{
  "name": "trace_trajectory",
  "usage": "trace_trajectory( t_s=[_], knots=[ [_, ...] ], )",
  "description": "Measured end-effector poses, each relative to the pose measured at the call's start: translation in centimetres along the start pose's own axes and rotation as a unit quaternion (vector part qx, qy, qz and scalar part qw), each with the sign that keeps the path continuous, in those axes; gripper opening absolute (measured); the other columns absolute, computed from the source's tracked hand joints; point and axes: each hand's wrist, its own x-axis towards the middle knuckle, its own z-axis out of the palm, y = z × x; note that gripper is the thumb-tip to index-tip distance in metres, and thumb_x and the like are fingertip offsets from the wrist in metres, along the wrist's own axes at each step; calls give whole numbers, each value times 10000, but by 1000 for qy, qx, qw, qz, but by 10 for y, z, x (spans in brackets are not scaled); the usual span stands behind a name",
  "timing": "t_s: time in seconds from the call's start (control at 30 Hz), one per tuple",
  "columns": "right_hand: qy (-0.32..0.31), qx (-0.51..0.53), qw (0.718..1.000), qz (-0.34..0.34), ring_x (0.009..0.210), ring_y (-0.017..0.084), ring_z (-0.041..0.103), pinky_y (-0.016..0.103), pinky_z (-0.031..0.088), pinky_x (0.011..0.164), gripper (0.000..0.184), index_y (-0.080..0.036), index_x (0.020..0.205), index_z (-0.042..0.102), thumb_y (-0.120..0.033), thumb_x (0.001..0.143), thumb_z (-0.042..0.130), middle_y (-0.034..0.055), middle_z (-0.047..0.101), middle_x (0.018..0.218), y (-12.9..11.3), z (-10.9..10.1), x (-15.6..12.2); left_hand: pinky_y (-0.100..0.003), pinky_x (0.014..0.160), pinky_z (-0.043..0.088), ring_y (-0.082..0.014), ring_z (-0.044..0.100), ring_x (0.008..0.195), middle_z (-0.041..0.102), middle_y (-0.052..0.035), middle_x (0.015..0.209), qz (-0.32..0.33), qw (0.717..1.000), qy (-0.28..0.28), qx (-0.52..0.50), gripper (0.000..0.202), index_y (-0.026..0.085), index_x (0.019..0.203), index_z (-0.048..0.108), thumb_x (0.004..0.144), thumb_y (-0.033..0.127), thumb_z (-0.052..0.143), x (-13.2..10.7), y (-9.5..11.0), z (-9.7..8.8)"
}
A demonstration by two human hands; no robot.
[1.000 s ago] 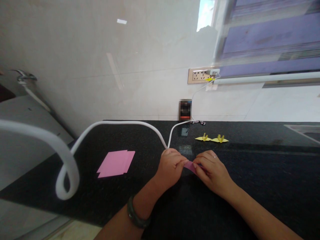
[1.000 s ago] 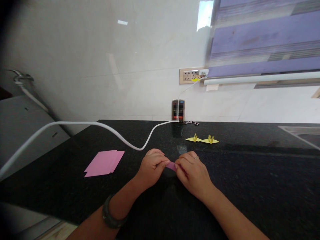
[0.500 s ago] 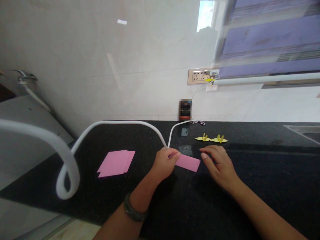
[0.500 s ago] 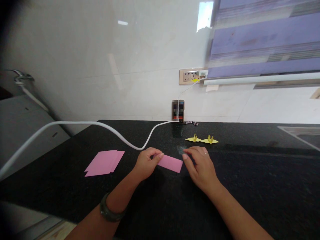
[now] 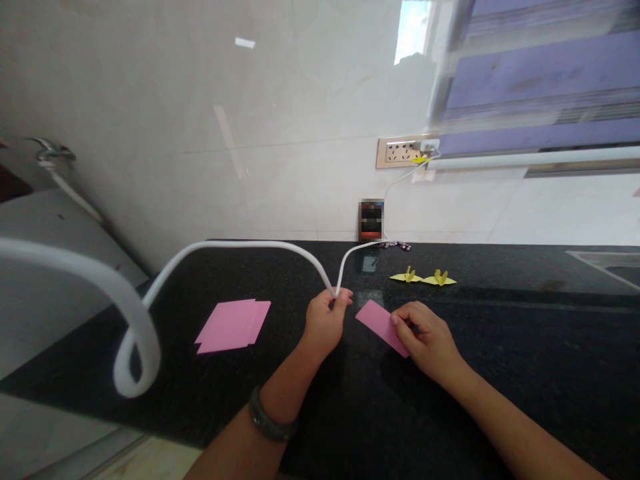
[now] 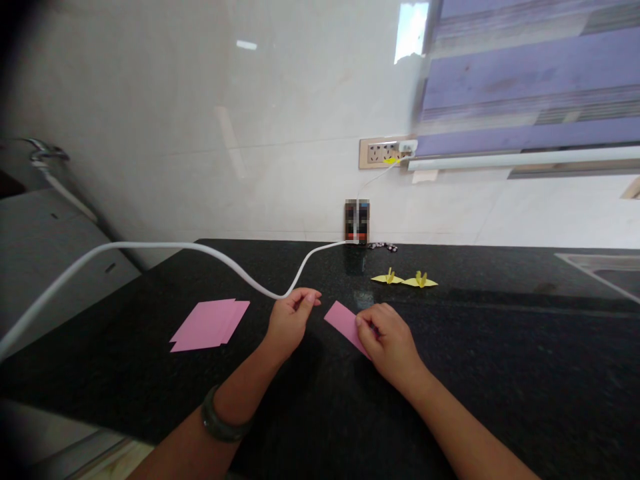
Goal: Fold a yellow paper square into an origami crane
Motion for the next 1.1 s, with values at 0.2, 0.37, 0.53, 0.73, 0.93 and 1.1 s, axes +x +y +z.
trace_trajectory(
  t_s=[0.2, 0.37, 0.53, 0.73, 0.93, 1.1],
  knots=[
    [-31, 60, 997, 37, 613, 154, 494, 275, 376, 572, 184, -188, 665, 538, -235, 794, 415, 23, 540, 626, -8, 3, -1, -217, 564, 379, -121, 512, 611, 592, -27, 654, -13, 986, -160, -52, 263, 130, 720, 634, 710, 366, 519, -6, 2, 7],
    [-68, 64, 993, 79, 573, 139, 485, 258, 370, 546, 198, -179, 627, 542, -262, 773, 437, 10, 525, 598, 6, 5, -1, -195, 455, 276, -75, 391, 482, 477, 18, 523, -97, 989, -54, -93, 284, 113, 613, 578, 684, 385, 531, -1, -4, 4],
    [-43, 119, 978, 167, 623, 146, 499, 252, 376, 567, 213, -168, 714, 573, -318, 779, 436, 15, 546, 653, 16, 2, 1, -195, 441, 251, -62, 357, 455, 441, 29, 493, -158, 979, -49, -120, 280, 108, 562, 542, 644, 374, 572, 3, -7, 2],
    [-149, 246, 942, 171, 545, 107, 444, 220, 337, 491, 202, -162, 666, 570, -348, 733, 533, -13, 488, 609, 0, 8, -1, -196, 476, 286, -67, 398, 491, 499, 10, 535, -133, 962, -187, -151, 283, 95, 638, 607, 646, 377, 588, -7, 2, 6],
    [-81, 390, 872, 284, 514, 90, 428, 211, 326, 472, 224, -155, 767, 569, -373, 751, 521, -10, 515, 615, 0, 16, -6, -235, 593, 377, -102, 495, 587, 588, -30, 659, -149, 934, -193, -259, 273, 89, 735, 617, 586, 314, 659, -10, 7, 11],
    [-102, 405, 861, 289, 488, 81, 413, 205, 314, 457, 226, -149, 740, 590, -370, 738, 540, -13, 517, 591, -2, 14, -6, -209, 505, 332, -84, 439, 516, 537, -2, 551, -120, 968, -147, -165, 261, 91, 589, 595, 631, 348, 611, -8, 4, 11]
  ],
)
